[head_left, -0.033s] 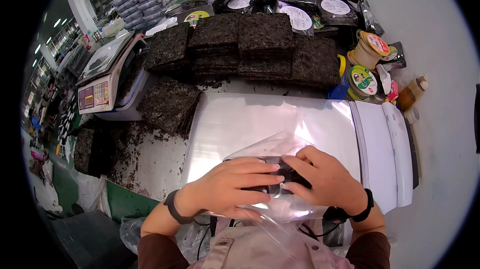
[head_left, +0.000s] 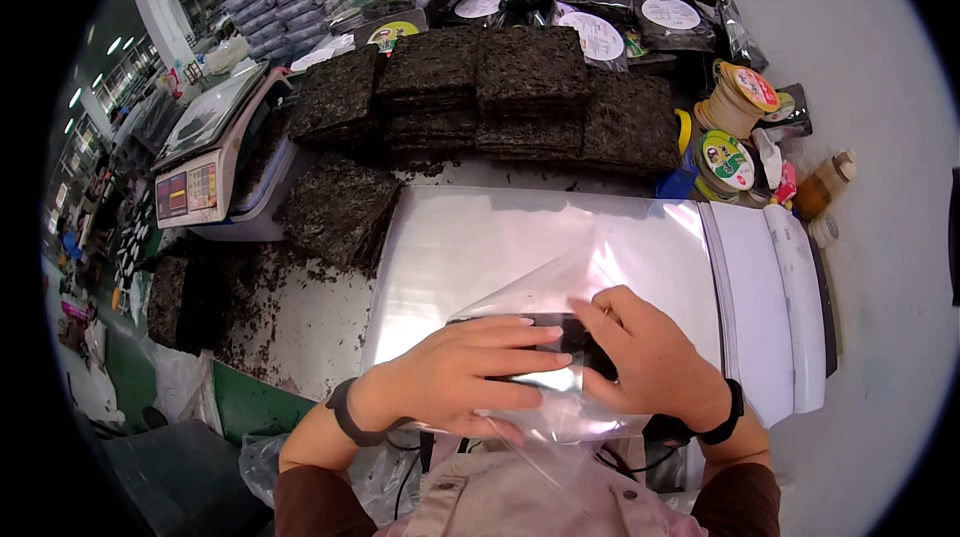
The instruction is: The person picks up a stack of dried seaweed sheets, places them onto a plastic film, folds the film over the seaweed, and secures it with tape to create a package.
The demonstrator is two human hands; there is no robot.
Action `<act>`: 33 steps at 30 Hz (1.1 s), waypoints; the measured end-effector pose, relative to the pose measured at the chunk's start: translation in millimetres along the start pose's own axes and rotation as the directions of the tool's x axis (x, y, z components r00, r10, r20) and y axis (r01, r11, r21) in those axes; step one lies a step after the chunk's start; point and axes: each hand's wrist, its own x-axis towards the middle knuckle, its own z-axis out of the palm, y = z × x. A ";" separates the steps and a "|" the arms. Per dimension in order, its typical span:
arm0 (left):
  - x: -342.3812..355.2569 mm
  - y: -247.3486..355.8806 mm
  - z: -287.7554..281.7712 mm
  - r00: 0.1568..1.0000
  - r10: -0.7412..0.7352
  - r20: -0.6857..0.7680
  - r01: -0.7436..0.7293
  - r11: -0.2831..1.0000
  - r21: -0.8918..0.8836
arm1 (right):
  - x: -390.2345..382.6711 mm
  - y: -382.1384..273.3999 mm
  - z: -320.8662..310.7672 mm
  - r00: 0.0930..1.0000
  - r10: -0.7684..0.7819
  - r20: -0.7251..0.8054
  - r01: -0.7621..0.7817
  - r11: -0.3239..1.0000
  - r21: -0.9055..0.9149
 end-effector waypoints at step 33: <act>0.1 -22.9 -1.0 0.830 -0.550 -0.098 0.484 0.795 -0.366 | -8.0 42.6 3.5 0.993 -0.018 -0.115 0.054 0.947 0.316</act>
